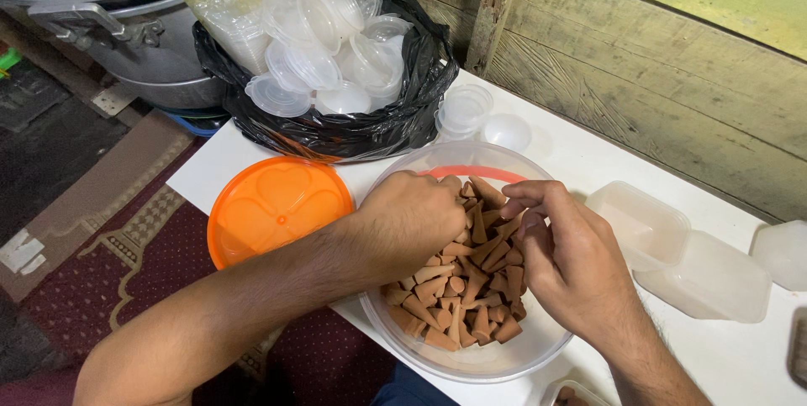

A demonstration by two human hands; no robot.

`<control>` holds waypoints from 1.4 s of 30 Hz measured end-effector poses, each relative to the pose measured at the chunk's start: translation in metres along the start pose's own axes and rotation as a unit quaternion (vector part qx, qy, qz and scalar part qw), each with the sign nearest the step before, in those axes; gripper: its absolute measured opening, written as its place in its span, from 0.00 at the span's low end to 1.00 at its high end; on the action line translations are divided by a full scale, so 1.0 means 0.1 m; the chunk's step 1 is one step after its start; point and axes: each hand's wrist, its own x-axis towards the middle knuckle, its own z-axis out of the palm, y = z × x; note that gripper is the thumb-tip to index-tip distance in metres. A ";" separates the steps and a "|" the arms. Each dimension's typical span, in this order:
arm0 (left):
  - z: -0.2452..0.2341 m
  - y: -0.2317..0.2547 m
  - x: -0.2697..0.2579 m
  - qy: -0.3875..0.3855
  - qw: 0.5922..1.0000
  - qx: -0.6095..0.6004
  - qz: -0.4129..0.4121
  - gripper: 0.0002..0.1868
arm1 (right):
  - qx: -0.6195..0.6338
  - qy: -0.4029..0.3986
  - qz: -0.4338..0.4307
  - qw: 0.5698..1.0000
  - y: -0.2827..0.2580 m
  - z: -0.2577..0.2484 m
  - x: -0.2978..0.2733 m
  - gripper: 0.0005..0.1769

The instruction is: The person picks incense cones from a large bucket and places them by hand into small plastic containers, arranging them neatly inside.

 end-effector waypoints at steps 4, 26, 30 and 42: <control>0.03 0.01 0.06 0.003 1.000 -0.026 -0.004 0.08 | 0.001 0.000 0.002 1.000 0.00 0.00 0.00 0.21; 0.08 0.11 -0.04 -0.094 0.995 -0.033 0.028 0.13 | 0.001 -0.013 0.040 0.999 -0.01 0.00 0.00 0.20; -0.04 0.22 -0.06 -0.148 0.988 -0.041 0.001 0.14 | 0.002 -0.013 0.045 0.999 -0.01 0.00 0.00 0.20; 0.22 0.54 0.14 0.020 0.992 -0.051 0.118 0.12 | 0.007 0.003 0.024 1.000 -0.01 0.00 0.00 0.20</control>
